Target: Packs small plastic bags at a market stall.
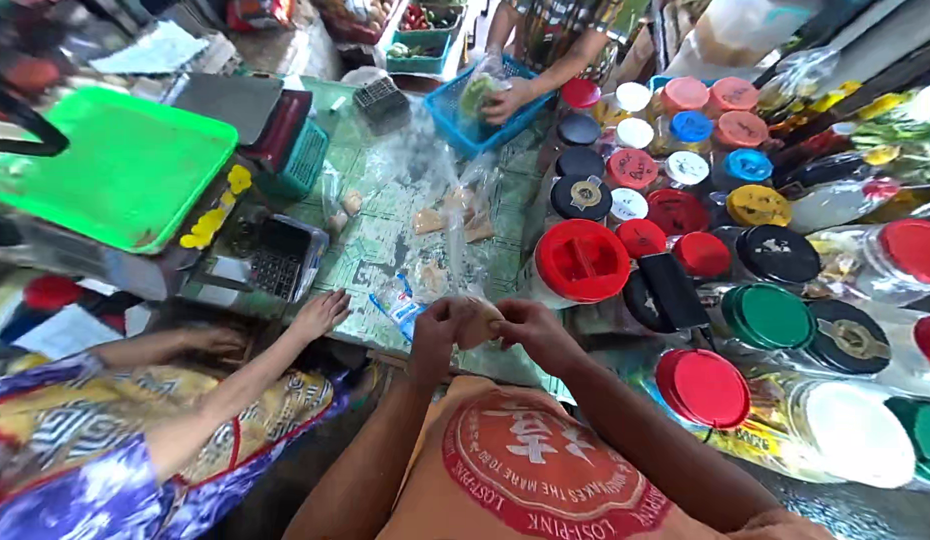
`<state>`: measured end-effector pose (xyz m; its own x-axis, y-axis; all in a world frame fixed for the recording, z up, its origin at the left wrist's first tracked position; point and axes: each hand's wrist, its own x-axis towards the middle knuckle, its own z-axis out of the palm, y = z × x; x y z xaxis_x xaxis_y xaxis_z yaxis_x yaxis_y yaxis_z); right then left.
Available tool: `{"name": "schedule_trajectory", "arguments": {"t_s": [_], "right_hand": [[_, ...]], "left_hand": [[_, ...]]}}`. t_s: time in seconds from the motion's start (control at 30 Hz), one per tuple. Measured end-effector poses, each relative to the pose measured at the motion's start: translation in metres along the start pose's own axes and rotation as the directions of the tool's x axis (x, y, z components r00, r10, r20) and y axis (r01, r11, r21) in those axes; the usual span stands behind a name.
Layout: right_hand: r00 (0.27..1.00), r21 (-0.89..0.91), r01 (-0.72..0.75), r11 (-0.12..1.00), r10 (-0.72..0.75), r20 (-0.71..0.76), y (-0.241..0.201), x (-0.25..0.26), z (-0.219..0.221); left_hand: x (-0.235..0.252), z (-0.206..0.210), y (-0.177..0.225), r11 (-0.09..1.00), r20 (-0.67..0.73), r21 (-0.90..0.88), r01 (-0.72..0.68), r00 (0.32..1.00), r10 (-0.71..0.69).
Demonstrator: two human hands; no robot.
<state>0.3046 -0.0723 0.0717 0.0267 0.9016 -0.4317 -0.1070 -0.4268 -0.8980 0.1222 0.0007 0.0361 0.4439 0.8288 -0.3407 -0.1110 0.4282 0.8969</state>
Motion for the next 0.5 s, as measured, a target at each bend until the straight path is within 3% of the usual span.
{"name": "schedule_trajectory", "arguments": {"t_s": [0.07, 0.2, 0.33, 0.4, 0.5], "right_hand": [[0.996, 0.049, -0.084, 0.995, 0.082, 0.033, 0.01, 0.005, 0.001], [0.997, 0.184, -0.079, 0.98, 0.079, 0.006, 0.027, 0.005, 0.005], [0.997, 0.18, -0.08, 0.98, 0.078, 0.023, 0.026, 0.009, 0.001], [0.992, 0.195, -0.121, 0.973, 0.115, 0.045, 0.034, 0.015, 0.002], [0.994, 0.247, -0.045, 0.968, 0.069, -0.089, 0.039, 0.024, 0.003]], "left_hand": [[-0.008, 0.0, -0.011, 0.994, 0.004, -0.04, 0.102, 0.995, -0.102], [-0.011, -0.006, -0.005, 0.995, 0.008, 0.097, -0.021, 1.0, 0.02], [-0.002, -0.008, -0.005, 0.988, 0.073, 0.013, 0.151, 0.986, -0.151], [-0.001, -0.004, -0.006, 0.989, 0.085, 0.057, 0.136, 0.986, -0.141], [0.011, -0.003, -0.009, 0.985, 0.121, 0.105, 0.14, 0.981, -0.152]]}}
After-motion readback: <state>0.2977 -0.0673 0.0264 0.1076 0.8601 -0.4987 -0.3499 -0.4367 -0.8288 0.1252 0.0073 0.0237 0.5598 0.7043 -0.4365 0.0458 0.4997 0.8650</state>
